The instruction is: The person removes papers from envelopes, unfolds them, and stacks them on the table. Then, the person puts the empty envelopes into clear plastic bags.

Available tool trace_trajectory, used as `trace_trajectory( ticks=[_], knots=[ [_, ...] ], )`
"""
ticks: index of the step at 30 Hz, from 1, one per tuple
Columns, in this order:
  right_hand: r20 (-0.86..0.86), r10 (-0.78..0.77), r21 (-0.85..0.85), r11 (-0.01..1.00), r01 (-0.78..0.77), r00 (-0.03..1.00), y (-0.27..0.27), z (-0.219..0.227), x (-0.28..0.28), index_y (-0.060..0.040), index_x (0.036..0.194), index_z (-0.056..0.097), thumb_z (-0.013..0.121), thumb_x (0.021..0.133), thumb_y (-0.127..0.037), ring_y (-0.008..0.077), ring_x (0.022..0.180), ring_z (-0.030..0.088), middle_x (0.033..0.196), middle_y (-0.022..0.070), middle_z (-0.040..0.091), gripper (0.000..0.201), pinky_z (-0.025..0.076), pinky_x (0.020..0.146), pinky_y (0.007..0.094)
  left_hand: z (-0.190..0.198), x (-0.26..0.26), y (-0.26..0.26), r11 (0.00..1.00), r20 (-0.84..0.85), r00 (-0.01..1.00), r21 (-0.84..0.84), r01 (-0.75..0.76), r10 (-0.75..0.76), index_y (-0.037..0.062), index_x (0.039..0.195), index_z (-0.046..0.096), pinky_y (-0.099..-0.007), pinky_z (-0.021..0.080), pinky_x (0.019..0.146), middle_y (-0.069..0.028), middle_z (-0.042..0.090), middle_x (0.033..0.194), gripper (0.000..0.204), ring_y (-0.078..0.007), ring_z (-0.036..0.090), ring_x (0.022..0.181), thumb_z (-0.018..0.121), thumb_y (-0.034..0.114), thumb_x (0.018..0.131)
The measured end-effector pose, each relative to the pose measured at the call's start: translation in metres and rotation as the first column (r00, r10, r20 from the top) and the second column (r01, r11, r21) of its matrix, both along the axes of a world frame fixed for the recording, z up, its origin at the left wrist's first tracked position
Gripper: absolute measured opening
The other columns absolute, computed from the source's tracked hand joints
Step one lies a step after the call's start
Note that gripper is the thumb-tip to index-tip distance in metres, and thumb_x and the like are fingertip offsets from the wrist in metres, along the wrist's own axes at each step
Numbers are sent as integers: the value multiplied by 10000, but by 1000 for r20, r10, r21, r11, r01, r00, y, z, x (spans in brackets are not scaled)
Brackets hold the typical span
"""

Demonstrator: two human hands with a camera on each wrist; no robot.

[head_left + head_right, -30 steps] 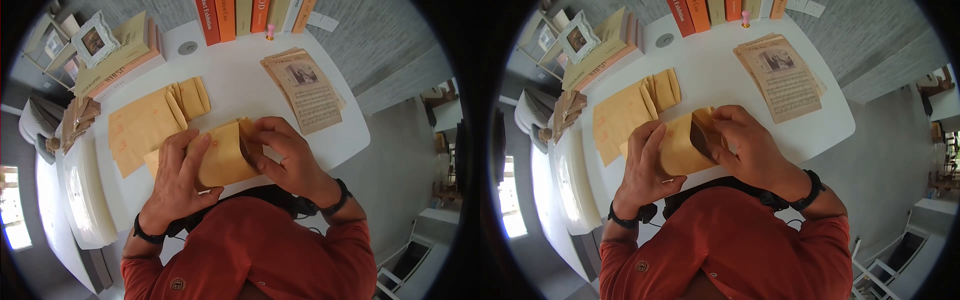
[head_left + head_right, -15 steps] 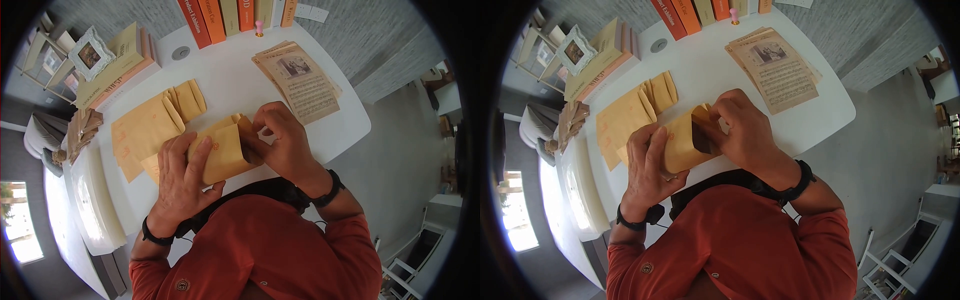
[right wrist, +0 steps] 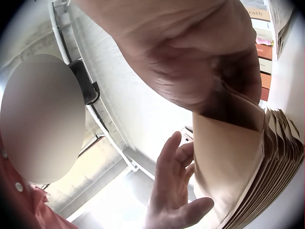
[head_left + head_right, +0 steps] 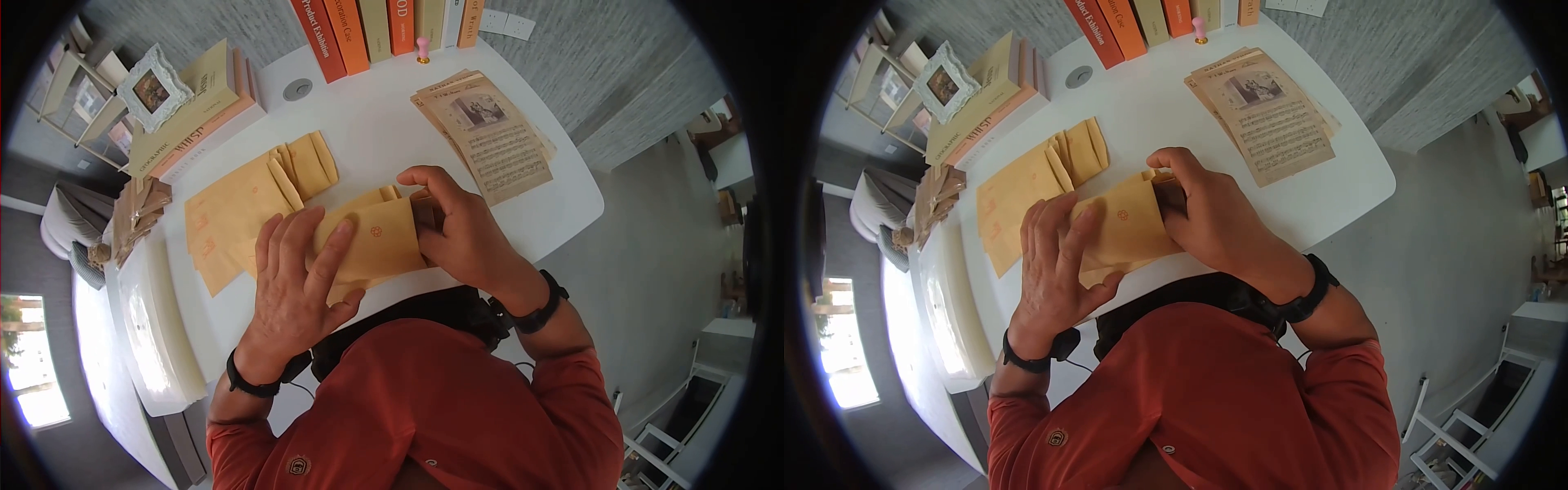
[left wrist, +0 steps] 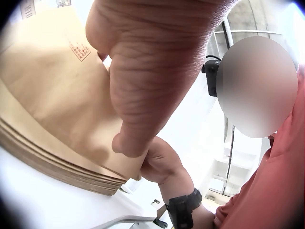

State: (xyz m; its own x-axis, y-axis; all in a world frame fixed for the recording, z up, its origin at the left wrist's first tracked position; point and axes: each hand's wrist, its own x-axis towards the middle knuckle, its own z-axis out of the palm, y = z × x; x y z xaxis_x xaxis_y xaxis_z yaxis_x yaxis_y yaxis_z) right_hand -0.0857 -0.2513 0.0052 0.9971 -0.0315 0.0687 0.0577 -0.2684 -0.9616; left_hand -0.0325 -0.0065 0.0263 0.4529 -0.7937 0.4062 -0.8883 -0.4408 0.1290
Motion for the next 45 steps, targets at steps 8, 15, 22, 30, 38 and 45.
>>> trace_trajectory(
  ticks=[8,15,22,30,38,45],
  knots=[
    [49,44,44,998,-46,998,-2,16,-8,-10,1367,440,564,880,32,224,941,706,1006,157,727,504,544,855,343,-3,7,2,1000,86,996,15,-10,9,86,1453,449,-630,351,1077,-254,440,1420,974,-442,494,1251,907,301,621],
    [46,-87,113,990,81,995,-16,9,-2,-21,1352,516,606,915,42,93,1015,643,1038,65,667,451,510,893,244,6,15,6,997,64,996,52,-59,56,95,1454,460,-622,344,1092,-241,447,1416,932,-435,493,1261,882,261,640],
    [124,-82,245,968,49,989,-14,2,2,-35,1299,567,704,904,-42,71,971,611,1039,5,664,418,518,870,260,17,19,1,991,-31,999,126,-39,44,96,1456,460,-601,350,1103,-240,448,1424,945,-425,490,1290,875,239,619],
    [66,-7,407,913,-20,998,-27,-15,9,-8,1145,686,725,937,-82,72,942,633,1030,19,716,225,522,849,252,19,24,4,990,-63,998,143,-14,23,94,1449,467,-601,344,1117,-246,446,1433,936,-419,485,1304,868,236,615],
    [34,-123,605,792,77,992,-51,-32,5,-4,1199,681,696,954,-73,111,988,665,1114,63,722,255,532,883,275,39,42,27,973,-19,993,206,-109,115,99,1459,469,-583,319,1145,-214,445,1459,995,-424,432,1355,874,212,557],
    [-11,-265,735,651,188,964,-56,-24,8,20,1223,638,641,980,-55,137,1001,685,1124,77,708,254,563,889,295,32,85,57,935,35,968,252,-249,248,120,1467,470,-516,309,1172,-187,443,1474,999,-377,427,1375,894,187,565]
  ],
)
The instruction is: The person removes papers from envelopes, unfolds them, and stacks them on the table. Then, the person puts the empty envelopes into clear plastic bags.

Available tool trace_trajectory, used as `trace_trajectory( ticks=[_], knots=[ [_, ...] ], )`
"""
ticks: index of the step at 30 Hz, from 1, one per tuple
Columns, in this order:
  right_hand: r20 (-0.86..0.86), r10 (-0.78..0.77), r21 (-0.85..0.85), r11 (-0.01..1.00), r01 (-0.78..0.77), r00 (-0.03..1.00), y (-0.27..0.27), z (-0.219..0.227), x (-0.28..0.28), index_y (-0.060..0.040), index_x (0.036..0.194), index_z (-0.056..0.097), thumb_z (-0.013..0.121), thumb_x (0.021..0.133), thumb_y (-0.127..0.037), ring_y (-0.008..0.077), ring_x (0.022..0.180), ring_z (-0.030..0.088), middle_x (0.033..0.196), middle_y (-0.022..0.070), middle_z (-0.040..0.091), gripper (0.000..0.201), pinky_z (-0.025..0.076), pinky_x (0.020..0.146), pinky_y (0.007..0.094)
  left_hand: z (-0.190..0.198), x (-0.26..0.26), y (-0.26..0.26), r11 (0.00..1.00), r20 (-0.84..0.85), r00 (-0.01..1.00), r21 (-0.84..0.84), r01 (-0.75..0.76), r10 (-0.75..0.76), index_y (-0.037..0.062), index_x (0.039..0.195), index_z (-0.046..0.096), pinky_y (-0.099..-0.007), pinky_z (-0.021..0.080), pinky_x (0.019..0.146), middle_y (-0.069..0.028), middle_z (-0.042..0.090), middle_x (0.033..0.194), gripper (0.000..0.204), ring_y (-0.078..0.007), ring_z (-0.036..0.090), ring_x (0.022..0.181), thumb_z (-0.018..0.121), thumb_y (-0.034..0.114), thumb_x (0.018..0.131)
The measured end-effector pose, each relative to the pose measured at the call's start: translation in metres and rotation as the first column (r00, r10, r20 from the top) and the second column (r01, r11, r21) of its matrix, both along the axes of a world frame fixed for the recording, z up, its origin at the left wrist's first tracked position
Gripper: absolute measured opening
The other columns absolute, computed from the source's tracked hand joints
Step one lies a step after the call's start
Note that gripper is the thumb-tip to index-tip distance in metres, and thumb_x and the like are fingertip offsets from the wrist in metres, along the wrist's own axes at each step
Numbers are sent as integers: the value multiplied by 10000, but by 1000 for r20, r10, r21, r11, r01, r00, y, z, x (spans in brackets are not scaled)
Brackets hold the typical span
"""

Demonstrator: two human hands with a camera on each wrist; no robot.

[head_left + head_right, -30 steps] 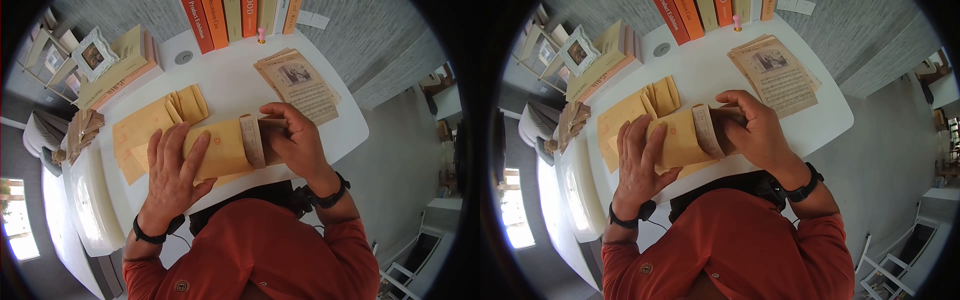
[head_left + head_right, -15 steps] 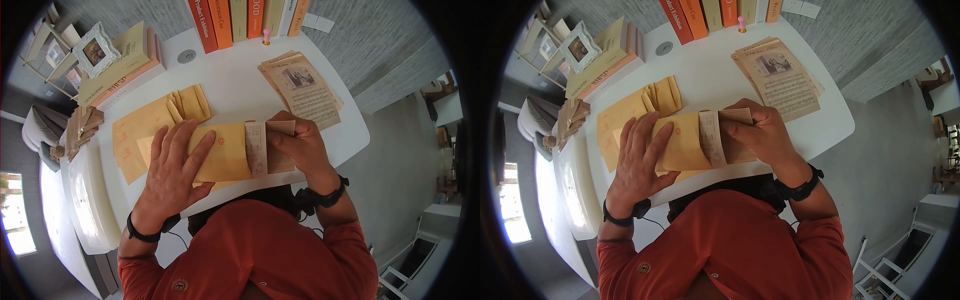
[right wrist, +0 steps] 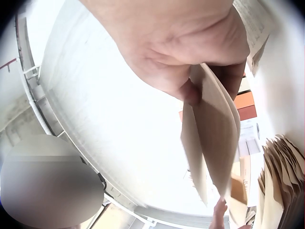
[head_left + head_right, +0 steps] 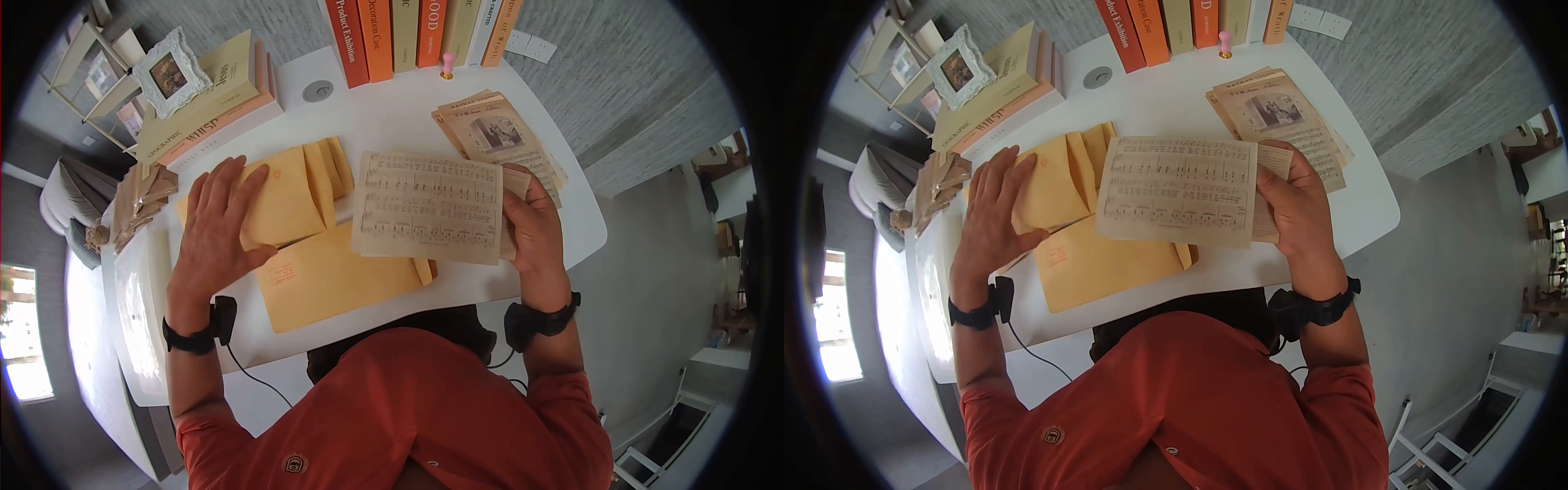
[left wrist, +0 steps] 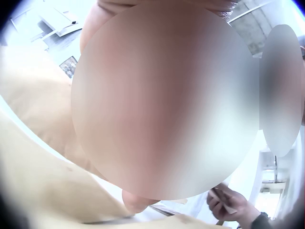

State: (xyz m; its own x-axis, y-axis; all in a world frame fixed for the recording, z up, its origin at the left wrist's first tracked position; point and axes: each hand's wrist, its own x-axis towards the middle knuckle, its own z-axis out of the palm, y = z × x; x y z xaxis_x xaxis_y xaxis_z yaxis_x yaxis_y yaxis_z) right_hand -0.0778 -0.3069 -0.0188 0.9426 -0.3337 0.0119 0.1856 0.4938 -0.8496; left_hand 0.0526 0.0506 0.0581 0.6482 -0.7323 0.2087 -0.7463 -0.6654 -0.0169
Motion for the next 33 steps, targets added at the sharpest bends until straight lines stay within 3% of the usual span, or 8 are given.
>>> trace_trajectory(
  ticks=[2,8,16,19,22,25,28,33],
  knots=[
    [-54,21,39,999,-19,998,3,-2,0,22,1216,639,624,985,-43,134,962,695,1116,88,708,240,576,852,281,-7,4,-1,998,40,998,-13,-56,57,119,1465,471,-512,321,1164,-190,434,1486,966,-391,429,1369,890,170,596],
    [-177,95,73,994,-83,980,14,-13,2,30,1200,645,588,990,-10,127,903,704,1089,101,713,221,589,798,265,-2,-31,-34,892,-153,923,-354,283,-354,79,1448,472,-522,420,1092,-225,396,1522,818,-455,428,1367,793,67,695],
    [-204,121,18,993,-119,972,27,-12,-2,28,1186,663,635,975,-49,119,921,691,1079,86,719,226,558,830,259,-27,-31,-57,776,-172,840,-511,371,-515,55,1277,627,-398,570,880,-167,585,1321,595,-347,639,1105,728,-75,706],
    [-188,146,-5,989,-150,971,28,-11,-4,21,1173,677,670,960,-85,113,928,682,1073,76,721,238,541,841,255,-32,-29,-55,764,-224,843,-576,290,-489,38,1239,652,-373,578,847,-152,647,1224,531,-331,672,1045,705,-115,734],
    [-185,166,22,986,-165,969,33,-6,-3,17,1155,689,706,943,-119,112,928,678,1070,69,723,252,534,845,253,-30,-40,-62,723,-379,853,-691,-3,-359,34,1215,666,-370,575,826,-144,670,1171,482,-322,689,992,707,-108,757],
    [-201,168,53,986,-160,965,31,-8,-4,17,1148,693,724,937,-139,115,923,682,1068,66,726,264,540,841,257,-20,-50,-66,625,-367,817,-781,-11,-444,23,1164,695,-395,543,926,-144,685,1151,400,-320,669,1049,663,-103,786],
    [-216,165,52,986,-157,962,28,-11,-7,19,1151,692,712,950,-140,117,919,689,1063,66,731,257,549,835,258,-18,-41,-62,690,-175,782,-607,393,-599,25,1157,704,-413,535,939,-166,654,1194,403,-327,646,1094,641,-117,785],
    [-250,156,104,986,-134,956,30,-15,-9,23,1163,690,663,971,-87,117,916,700,1055,75,737,223,559,820,246,-17,-39,-60,713,-163,788,-561,421,-593,25,1104,726,-407,541,922,-153,643,1193,349,-330,640,1092,731,-48,763]
  ],
)
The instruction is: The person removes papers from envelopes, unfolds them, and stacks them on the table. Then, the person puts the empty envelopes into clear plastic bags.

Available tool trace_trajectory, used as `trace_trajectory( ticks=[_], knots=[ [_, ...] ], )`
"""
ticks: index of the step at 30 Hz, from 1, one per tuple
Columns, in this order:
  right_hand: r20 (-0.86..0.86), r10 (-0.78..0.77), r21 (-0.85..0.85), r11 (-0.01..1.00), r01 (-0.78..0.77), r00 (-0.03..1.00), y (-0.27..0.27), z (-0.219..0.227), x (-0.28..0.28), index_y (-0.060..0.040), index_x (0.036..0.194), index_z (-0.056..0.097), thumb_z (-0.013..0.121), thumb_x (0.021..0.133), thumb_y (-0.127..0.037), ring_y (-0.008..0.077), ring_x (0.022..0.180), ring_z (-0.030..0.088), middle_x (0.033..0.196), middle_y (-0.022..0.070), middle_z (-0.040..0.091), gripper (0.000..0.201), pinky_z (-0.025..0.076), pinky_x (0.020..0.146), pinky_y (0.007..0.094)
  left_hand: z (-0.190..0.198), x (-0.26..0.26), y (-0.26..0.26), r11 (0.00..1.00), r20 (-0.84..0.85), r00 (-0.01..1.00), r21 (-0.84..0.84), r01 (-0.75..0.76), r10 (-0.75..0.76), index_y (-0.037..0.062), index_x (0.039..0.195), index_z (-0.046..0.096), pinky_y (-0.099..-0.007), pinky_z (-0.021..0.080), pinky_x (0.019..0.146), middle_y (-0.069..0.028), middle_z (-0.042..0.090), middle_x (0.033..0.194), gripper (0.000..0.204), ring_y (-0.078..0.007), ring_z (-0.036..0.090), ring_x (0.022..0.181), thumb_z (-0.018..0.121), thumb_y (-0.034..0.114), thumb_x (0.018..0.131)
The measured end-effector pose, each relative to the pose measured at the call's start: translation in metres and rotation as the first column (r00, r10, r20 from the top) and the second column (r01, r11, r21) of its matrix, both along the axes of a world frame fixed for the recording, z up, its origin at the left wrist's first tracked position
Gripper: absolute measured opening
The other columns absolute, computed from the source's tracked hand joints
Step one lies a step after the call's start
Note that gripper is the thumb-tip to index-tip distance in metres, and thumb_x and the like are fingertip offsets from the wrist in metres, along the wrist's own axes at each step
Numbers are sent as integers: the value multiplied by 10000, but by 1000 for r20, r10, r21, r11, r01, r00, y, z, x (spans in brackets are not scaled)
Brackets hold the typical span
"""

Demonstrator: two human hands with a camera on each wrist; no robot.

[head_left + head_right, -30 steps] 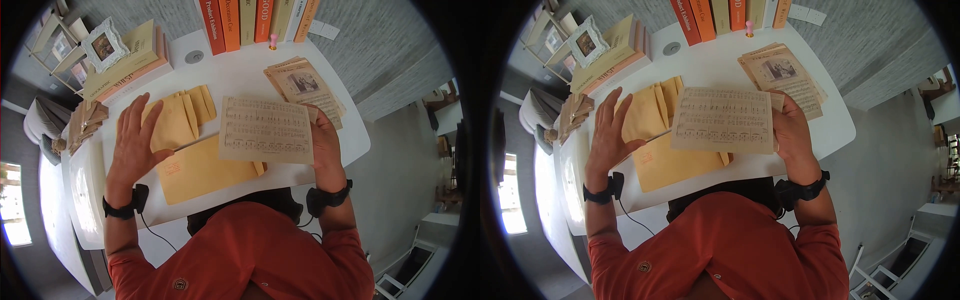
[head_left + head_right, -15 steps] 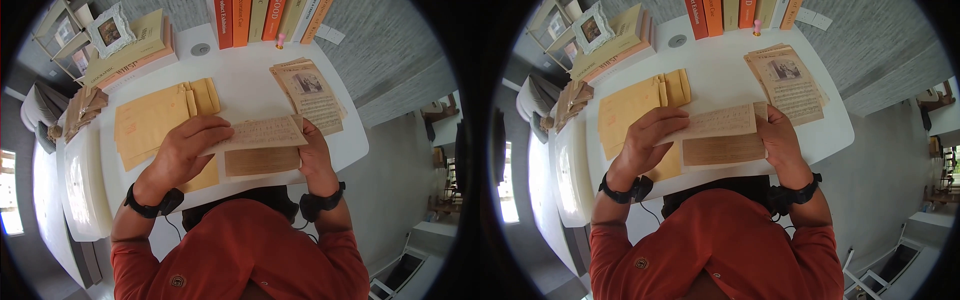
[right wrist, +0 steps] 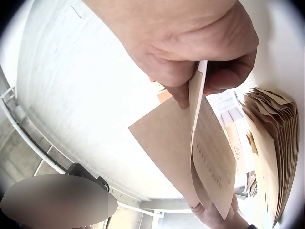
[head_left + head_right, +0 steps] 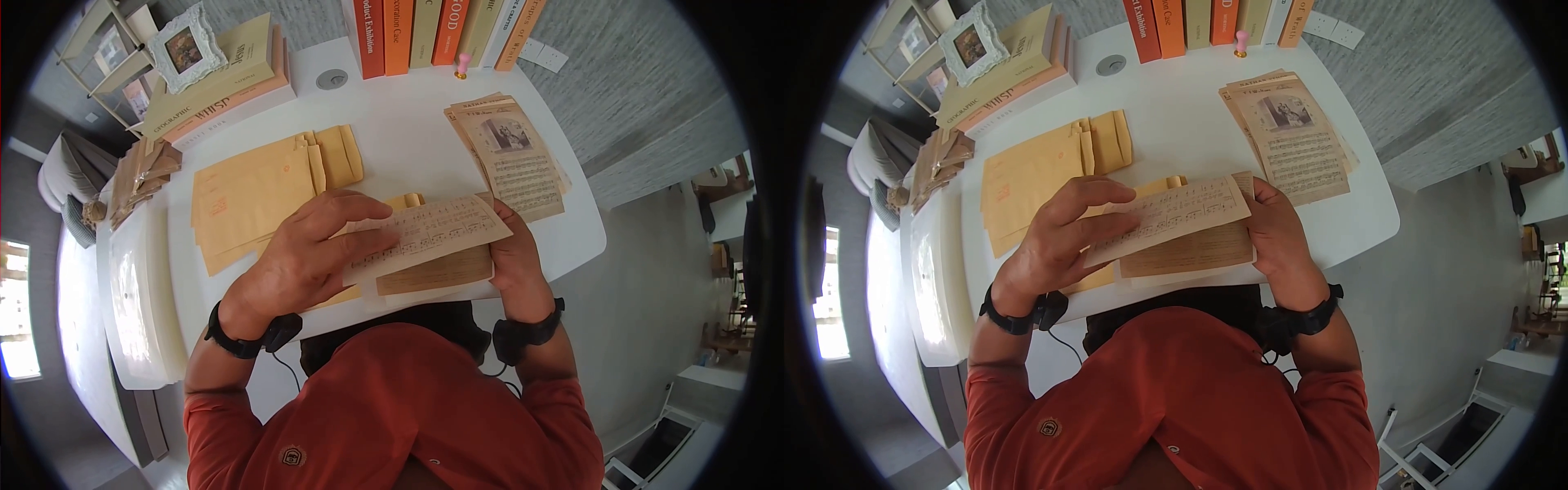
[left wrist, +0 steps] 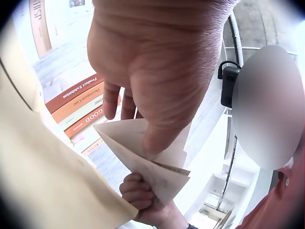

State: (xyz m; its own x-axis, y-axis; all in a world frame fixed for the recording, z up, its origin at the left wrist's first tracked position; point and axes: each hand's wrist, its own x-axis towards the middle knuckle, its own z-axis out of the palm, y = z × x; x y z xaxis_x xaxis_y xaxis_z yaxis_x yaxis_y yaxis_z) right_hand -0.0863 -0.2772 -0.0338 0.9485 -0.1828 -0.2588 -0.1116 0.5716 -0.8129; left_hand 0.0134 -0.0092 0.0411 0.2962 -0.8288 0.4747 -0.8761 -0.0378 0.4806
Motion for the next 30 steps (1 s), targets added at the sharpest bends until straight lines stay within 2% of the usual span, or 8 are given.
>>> trace_trajectory(
  ticks=[7,13,14,17,19,23,28,30],
  knots=[
    [-51,-6,-56,998,3,999,0,1,-4,23,1184,683,666,950,-34,126,953,693,1076,80,731,241,543,866,252,-1,1,-3,1000,-102,995,-16,12,-13,28,1055,737,-367,576,763,-108,687,1052,290,-280,696,896,760,-8,769],
    [-39,27,36,999,-26,999,2,7,-7,28,1175,663,626,960,-26,129,928,661,1101,78,694,225,515,868,255,1,-3,-4,997,-51,996,-43,-69,67,38,1107,706,-365,564,790,-121,670,1010,325,-308,670,885,744,-2,787],
    [-28,28,93,995,-25,999,1,15,-8,25,1174,659,611,965,-27,127,896,651,1093,78,684,221,511,853,251,0,-4,-3,985,-172,973,-50,-163,152,26,1122,694,-345,554,782,-112,673,997,305,-275,669,876,723,-3,820],
    [129,-48,-172,983,70,990,-8,22,-9,3,1284,573,527,987,-26,131,849,600,1054,83,644,302,510,794,270,0,-8,1,922,-575,768,-58,-382,282,-6,1174,656,-289,523,762,-79,680,970,263,-177,652,851,659,6,912],
    [293,-70,-554,801,229,954,-16,27,-12,-2,1359,514,523,978,-6,136,881,589,1057,85,640,381,516,781,287,2,-9,0,887,-846,501,-80,-455,181,-19,1215,627,-257,497,752,-49,679,963,259,-112,624,839,614,29,961],
    [534,206,-845,164,509,820,-10,26,-8,-6,1461,408,625,840,89,244,1050,625,1342,194,535,664,541,790,320,-2,-2,-10,875,-925,378,-150,-461,41,-27,1328,528,-242,476,800,-42,653,1086,373,-77,582,926,503,30,960],
    [589,398,-777,39,629,703,3,37,-8,-120,1383,537,757,831,-75,408,1388,427,1502,210,429,596,417,1102,475,-14,7,-16,910,-985,162,-116,-397,-55,-20,1391,466,-249,474,833,-54,625,1133,482,-93,583,970,444,-10,910],
    [567,480,-754,-25,656,669,1,41,-6,-102,1342,564,761,832,-89,403,1364,461,1433,225,494,546,435,1081,467,-15,8,-16,914,-993,97,-101,-394,-68,-20,1397,461,-256,484,821,-54,620,1114,491,-102,592,962,441,-13,906]
  ],
)
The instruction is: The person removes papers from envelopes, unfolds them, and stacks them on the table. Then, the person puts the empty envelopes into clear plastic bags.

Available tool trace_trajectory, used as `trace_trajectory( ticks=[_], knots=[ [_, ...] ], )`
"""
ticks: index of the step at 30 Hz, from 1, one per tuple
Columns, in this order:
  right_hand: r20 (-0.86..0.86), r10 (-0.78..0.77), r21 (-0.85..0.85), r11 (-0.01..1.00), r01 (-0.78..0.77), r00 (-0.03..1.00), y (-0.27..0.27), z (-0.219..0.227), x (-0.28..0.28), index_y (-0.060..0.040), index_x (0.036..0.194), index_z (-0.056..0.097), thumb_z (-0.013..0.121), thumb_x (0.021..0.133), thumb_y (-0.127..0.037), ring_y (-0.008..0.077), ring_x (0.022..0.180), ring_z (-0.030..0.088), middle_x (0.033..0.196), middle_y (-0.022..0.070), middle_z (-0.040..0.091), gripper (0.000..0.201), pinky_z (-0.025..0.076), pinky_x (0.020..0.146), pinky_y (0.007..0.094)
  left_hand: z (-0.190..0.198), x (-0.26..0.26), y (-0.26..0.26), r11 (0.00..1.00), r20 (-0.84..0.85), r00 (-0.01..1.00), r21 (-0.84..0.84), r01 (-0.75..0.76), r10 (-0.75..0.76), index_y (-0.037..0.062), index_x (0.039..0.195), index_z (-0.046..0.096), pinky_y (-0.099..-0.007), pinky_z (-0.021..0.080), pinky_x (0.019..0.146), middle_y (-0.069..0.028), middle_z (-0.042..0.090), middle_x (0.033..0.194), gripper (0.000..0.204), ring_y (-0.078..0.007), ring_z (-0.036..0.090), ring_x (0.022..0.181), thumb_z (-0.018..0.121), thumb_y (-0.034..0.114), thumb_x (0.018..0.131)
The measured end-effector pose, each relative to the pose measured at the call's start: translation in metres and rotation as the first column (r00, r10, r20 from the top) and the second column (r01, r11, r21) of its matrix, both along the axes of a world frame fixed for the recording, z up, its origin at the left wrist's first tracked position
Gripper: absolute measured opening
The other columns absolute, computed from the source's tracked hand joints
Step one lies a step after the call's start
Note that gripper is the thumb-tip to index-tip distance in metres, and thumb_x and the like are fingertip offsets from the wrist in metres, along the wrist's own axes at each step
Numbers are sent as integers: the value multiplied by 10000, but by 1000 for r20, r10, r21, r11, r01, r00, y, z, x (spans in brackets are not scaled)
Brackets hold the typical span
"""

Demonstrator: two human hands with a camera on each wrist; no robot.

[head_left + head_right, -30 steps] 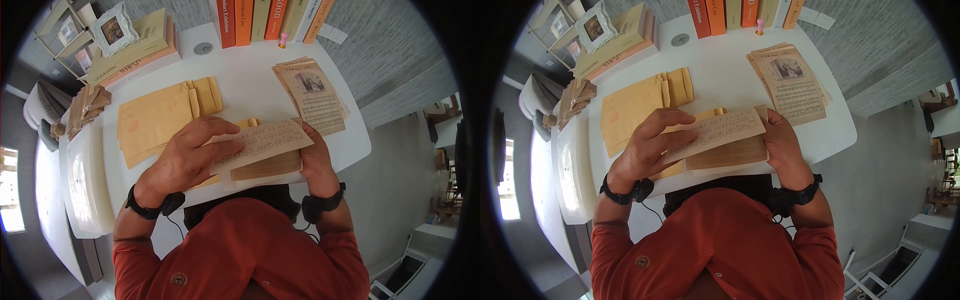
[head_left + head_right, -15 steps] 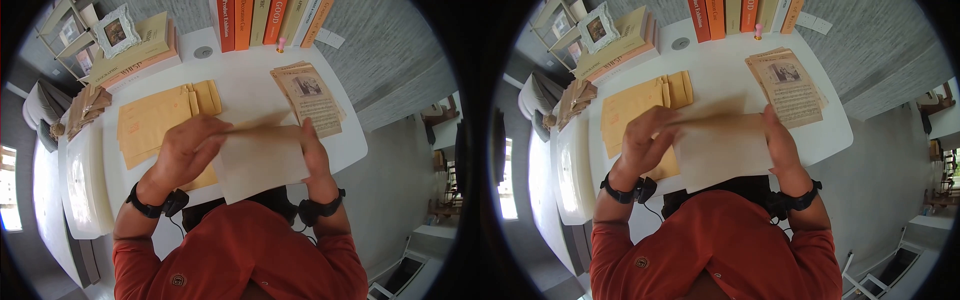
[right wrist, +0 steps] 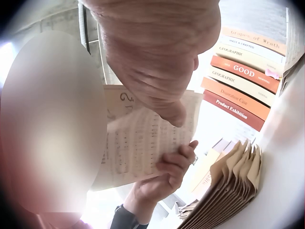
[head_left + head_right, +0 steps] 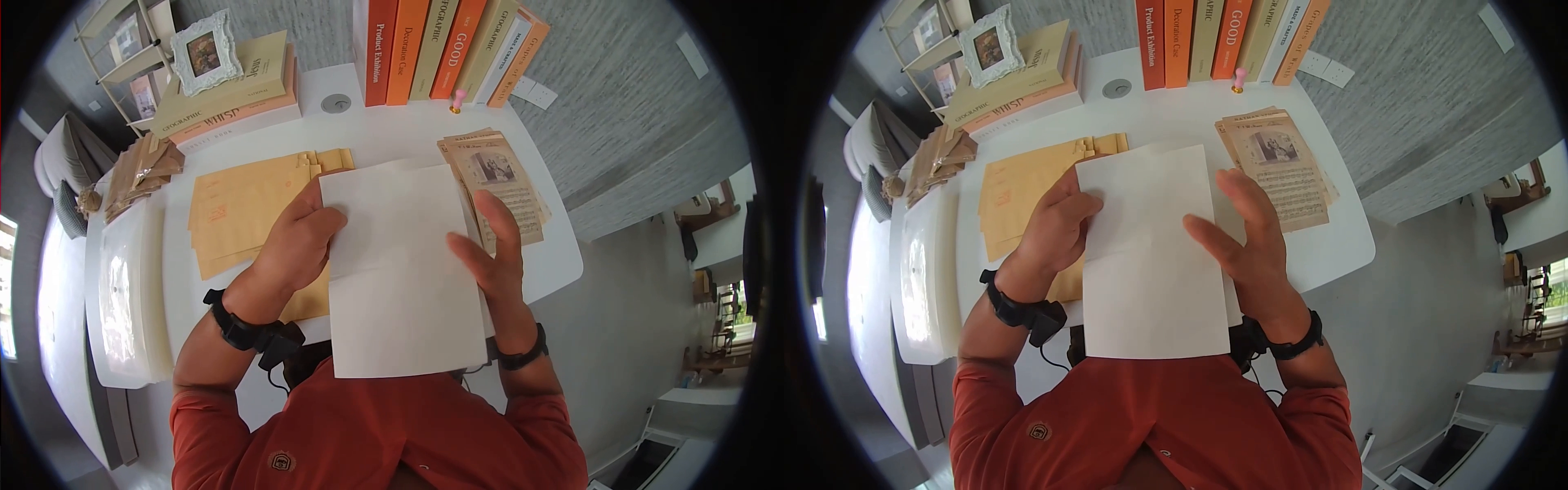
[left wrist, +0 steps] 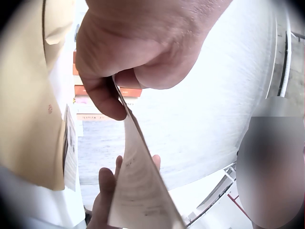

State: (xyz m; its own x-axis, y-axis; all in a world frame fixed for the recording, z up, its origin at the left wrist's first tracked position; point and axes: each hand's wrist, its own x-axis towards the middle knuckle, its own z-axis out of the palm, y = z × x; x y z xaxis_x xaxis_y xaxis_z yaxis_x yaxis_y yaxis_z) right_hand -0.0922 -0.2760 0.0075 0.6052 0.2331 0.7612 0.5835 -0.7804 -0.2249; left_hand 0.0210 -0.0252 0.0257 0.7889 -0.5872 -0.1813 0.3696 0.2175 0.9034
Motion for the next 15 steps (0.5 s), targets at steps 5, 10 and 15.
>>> trace_trajectory(
  ticks=[5,10,15],
  knots=[
    [-73,451,431,818,-380,889,-23,11,7,-47,1284,578,749,878,-133,356,1186,604,1200,205,651,450,474,1020,439,-3,1,0,972,7,998,226,60,-63,-22,1391,475,-268,543,730,-109,610,1139,463,-142,642,881,479,3,928],
    [-263,115,826,541,162,958,-69,65,11,75,1237,549,624,976,-81,194,1019,658,1143,161,683,313,515,930,333,4,-11,16,964,192,968,241,113,-162,-12,1381,487,-282,521,728,-90,618,1087,452,-149,626,888,595,82,951],
    [-637,89,596,686,416,765,-176,37,57,66,1273,546,617,959,-37,160,938,671,1107,144,697,339,533,852,295,9,-23,54,752,722,425,646,-130,-546,41,1414,474,-410,517,951,-198,576,1271,731,-353,584,1170,804,263,801]
  ],
)
